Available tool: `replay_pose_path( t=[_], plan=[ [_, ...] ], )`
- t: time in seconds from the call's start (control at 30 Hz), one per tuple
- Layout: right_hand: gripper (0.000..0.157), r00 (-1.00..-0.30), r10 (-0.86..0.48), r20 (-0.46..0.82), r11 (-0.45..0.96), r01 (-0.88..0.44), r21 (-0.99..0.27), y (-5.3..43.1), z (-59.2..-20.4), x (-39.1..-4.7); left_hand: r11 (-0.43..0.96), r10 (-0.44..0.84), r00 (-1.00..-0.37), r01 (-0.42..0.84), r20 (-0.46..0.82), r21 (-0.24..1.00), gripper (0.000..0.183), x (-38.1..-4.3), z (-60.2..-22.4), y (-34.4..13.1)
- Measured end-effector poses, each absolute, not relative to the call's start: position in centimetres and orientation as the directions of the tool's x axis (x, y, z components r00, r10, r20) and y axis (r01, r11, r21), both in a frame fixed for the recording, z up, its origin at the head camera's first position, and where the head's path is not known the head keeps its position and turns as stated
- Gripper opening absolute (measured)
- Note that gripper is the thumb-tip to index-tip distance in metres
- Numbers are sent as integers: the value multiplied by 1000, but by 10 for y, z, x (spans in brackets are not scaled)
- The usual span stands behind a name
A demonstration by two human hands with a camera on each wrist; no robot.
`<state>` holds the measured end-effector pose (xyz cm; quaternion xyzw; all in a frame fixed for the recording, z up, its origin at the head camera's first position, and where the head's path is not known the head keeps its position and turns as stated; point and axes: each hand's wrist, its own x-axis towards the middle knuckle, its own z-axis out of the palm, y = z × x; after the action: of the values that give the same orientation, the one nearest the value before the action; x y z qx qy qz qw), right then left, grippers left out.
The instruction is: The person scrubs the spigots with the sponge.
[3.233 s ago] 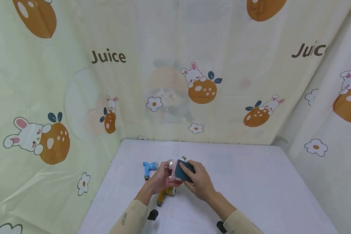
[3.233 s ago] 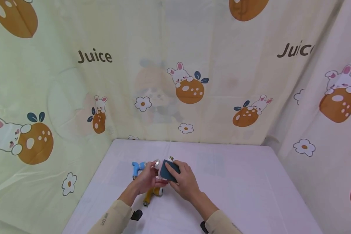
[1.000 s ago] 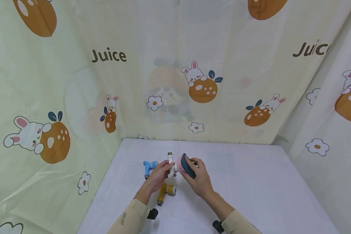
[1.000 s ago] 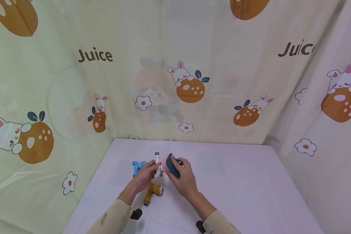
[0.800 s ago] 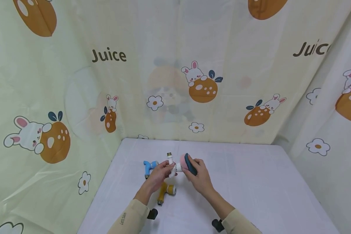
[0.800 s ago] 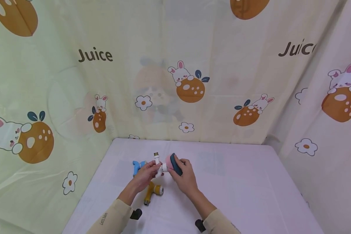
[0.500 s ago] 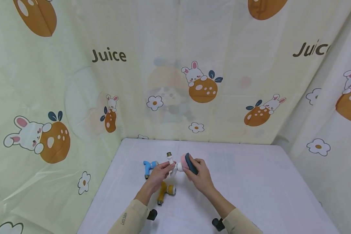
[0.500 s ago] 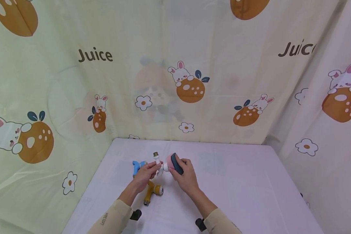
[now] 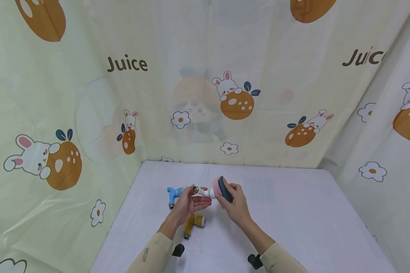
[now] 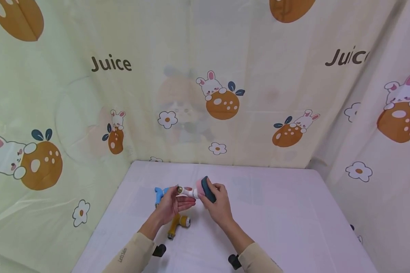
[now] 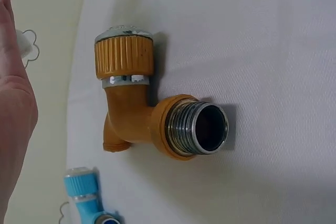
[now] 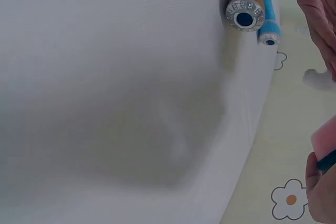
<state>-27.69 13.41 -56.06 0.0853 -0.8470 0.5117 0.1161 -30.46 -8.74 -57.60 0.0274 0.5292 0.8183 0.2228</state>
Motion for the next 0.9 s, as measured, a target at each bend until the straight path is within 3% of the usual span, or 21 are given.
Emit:
replay_pose_path(
  t=[0.1,0.37,0.6,0.9],
  plan=[
    [69,-951,-44,306,455,-291,-841,134,-563,-276,-326,374,-904,-335,-205,884,59,-306,-575,-87],
    [70,-924,-69,376,467,-363,-806,129,-564,-275,-287,310,-930,-289,-197,913,35,-306,-579,-85],
    [69,-940,-24,341,445,-315,-838,130,-566,-275,-209,301,-930,-280,-211,937,44,-306,-578,-85],
    [70,-968,32,250,438,-212,-874,131,-571,-276,-174,295,-931,-274,-215,946,43,-307,-580,-87]
  ],
)
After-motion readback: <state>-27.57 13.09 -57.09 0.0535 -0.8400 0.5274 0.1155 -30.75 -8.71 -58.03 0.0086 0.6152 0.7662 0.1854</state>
